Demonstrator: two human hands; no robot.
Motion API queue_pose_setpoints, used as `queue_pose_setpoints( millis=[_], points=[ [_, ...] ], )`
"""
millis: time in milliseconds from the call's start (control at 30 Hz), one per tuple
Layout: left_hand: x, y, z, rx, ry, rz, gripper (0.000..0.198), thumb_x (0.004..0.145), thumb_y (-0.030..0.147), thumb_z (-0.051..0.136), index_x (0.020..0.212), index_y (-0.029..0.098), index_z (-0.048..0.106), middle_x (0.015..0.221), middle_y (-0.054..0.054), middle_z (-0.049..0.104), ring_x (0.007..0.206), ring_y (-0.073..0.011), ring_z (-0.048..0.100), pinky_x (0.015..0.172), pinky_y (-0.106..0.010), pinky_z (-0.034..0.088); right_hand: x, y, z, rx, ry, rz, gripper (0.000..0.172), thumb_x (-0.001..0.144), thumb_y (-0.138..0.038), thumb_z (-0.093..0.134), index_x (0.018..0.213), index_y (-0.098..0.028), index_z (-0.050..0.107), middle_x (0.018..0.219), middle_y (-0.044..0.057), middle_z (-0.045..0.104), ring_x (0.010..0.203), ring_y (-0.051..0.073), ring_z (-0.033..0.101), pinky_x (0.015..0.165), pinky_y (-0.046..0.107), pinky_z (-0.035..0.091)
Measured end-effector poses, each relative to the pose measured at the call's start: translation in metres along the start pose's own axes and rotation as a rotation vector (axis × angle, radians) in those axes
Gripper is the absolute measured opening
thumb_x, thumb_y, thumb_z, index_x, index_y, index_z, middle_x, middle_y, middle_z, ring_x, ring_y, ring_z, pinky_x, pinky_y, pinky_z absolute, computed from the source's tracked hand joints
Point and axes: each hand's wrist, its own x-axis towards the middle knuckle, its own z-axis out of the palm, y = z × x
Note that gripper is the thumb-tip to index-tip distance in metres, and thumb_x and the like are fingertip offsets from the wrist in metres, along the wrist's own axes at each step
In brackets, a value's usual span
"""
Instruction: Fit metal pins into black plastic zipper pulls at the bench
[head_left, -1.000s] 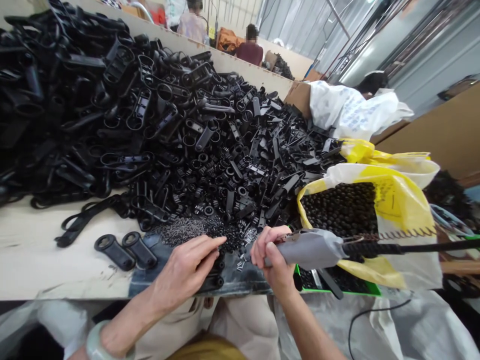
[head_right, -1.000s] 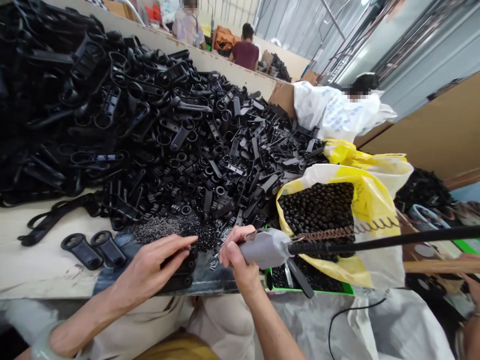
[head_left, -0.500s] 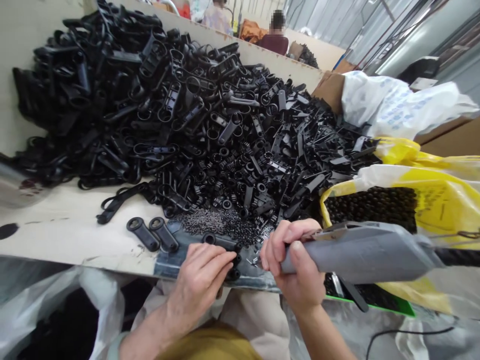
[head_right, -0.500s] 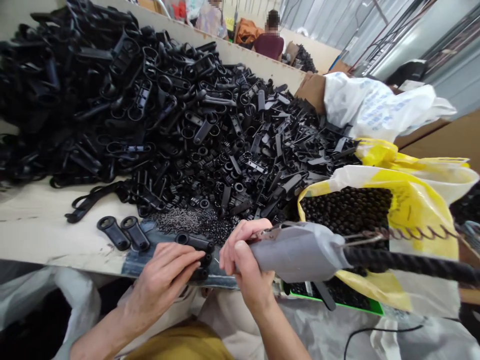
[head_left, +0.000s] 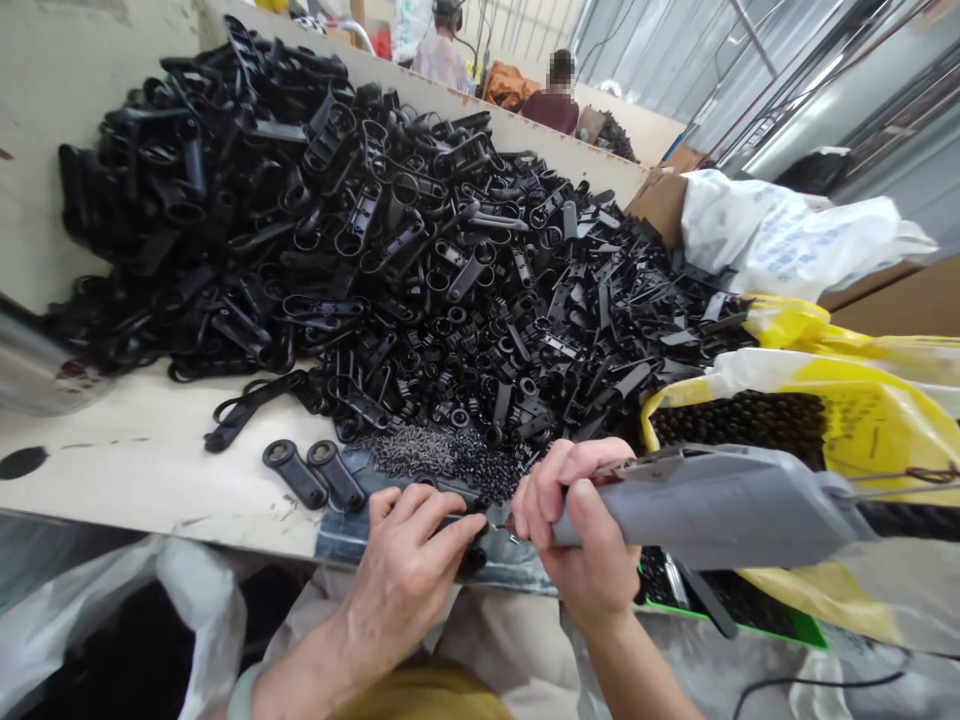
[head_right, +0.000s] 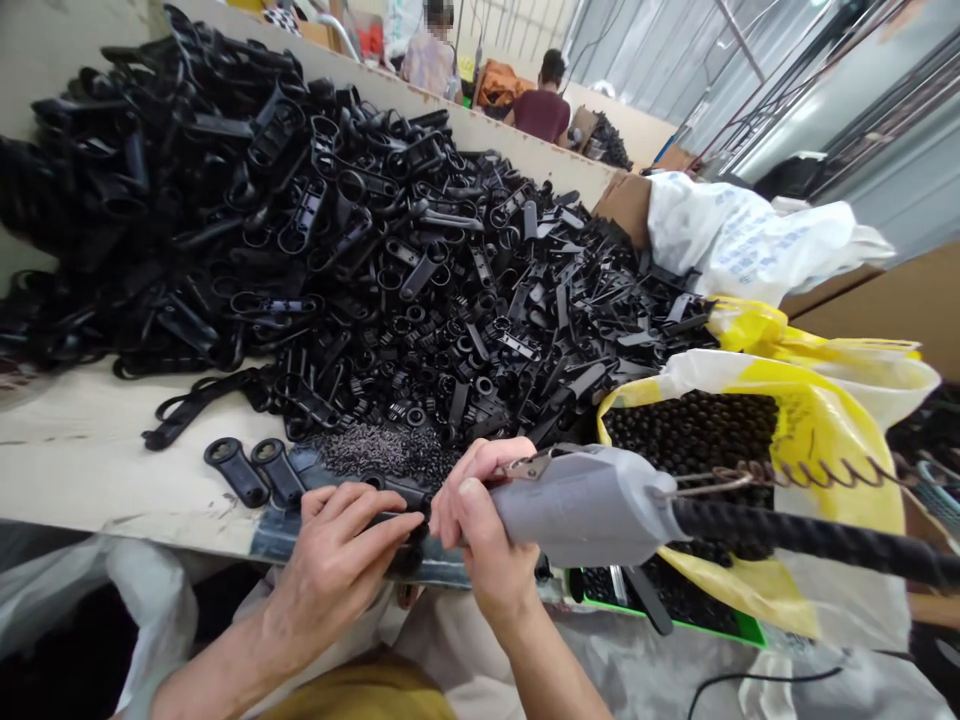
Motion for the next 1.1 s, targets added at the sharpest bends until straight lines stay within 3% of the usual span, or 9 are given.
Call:
queue_pose_setpoints(
  millis=[400,833,1100],
  points=[
    [-0.001,-0.006,0.012,-0.086,-0.109,-0.029,0.017,0.103,0.020,0.056,0.114,0.019,0.069,0.094,-0.002,0.073,0.084,-0.0206,0.058,0.076,-0.038,0.032,-0.004,0.016,-0.002,0.004,0.001,0.004,0.013,0.102,-0.026,0.060,0.092,-0.026,0.053,0.066,-0.011,0.050,0.042,0.006,0.040,0.046,0.020,0.045],
    [0.009,0.000,0.006,-0.100,-0.255,-0.109,0.020,0.102,0.021,0.055,0.085,0.022,0.067,0.079,0.003,0.070,0.078,-0.0200,0.054,0.074,-0.042,0.024,-0.020,0.022,-0.011,-0.043,-0.071,-0.021,0.009,0.104,-0.031,0.059,0.099,-0.029,0.051,0.069,-0.009,0.049,0.046,0.010,0.042,0.047,0.025,0.043],
    [0.003,-0.012,0.014,-0.230,-0.228,-0.067,0.018,0.106,0.028,0.051,0.100,0.020,0.066,0.090,0.000,0.073,0.084,-0.0196,0.056,0.077,-0.039,0.030,-0.021,0.027,-0.012,-0.040,-0.090,-0.050,0.016,0.104,-0.029,0.059,0.092,-0.027,0.050,0.069,-0.009,0.048,0.043,0.009,0.039,0.042,0.023,0.038]
  ],
)
